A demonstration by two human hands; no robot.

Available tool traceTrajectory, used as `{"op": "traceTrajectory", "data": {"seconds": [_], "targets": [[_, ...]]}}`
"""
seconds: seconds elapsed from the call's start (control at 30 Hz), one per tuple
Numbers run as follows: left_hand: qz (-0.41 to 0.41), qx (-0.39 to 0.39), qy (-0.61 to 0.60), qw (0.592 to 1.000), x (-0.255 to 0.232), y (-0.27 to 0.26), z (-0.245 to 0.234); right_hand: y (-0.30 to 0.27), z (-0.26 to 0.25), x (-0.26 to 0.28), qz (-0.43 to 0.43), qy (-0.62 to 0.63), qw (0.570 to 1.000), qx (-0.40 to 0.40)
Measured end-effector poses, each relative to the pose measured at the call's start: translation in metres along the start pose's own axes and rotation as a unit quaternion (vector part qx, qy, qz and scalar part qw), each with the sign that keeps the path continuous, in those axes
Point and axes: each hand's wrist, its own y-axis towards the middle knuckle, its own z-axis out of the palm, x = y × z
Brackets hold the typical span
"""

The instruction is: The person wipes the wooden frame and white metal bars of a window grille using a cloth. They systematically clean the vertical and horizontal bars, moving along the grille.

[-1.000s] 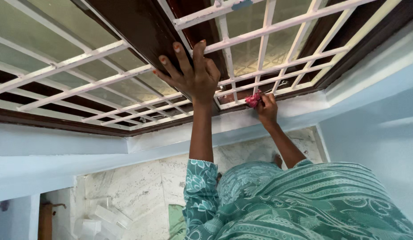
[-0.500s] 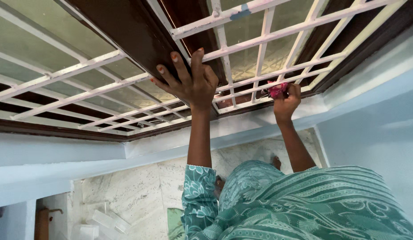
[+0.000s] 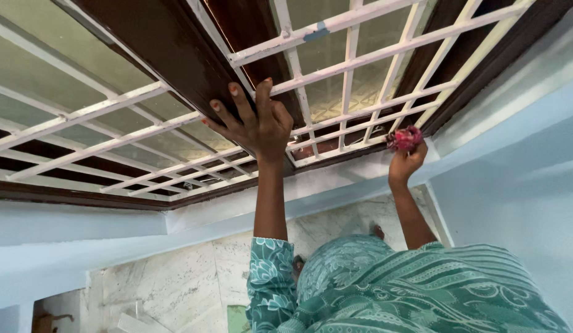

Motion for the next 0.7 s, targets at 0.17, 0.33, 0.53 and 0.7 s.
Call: {"op": "traceTrajectory", "data": {"seconds": [0.17,0.33,0.53,0.7], "targets": [[-0.003,0.004,-0.006,1.0,0.002,-0.005,0.002,0.043,0.019,0.013,-0.042,-0.104,0.991,0.07],[-0.001,0.0,0.006,1.0,0.0,-0.002,0.0,0.026,-0.007,-0.026,-0.078,-0.242,0.96,0.119],[0.001,0.002,0.0,1.0,0.001,0.002,-0.001,0.008,-0.024,-0.06,-0.101,-0.265,0.953,0.11],[0.007,-0.002,0.006,1.0,0.002,0.004,0.0,-0.02,-0.02,-0.037,-0.049,-0.211,0.968,0.127]]}}
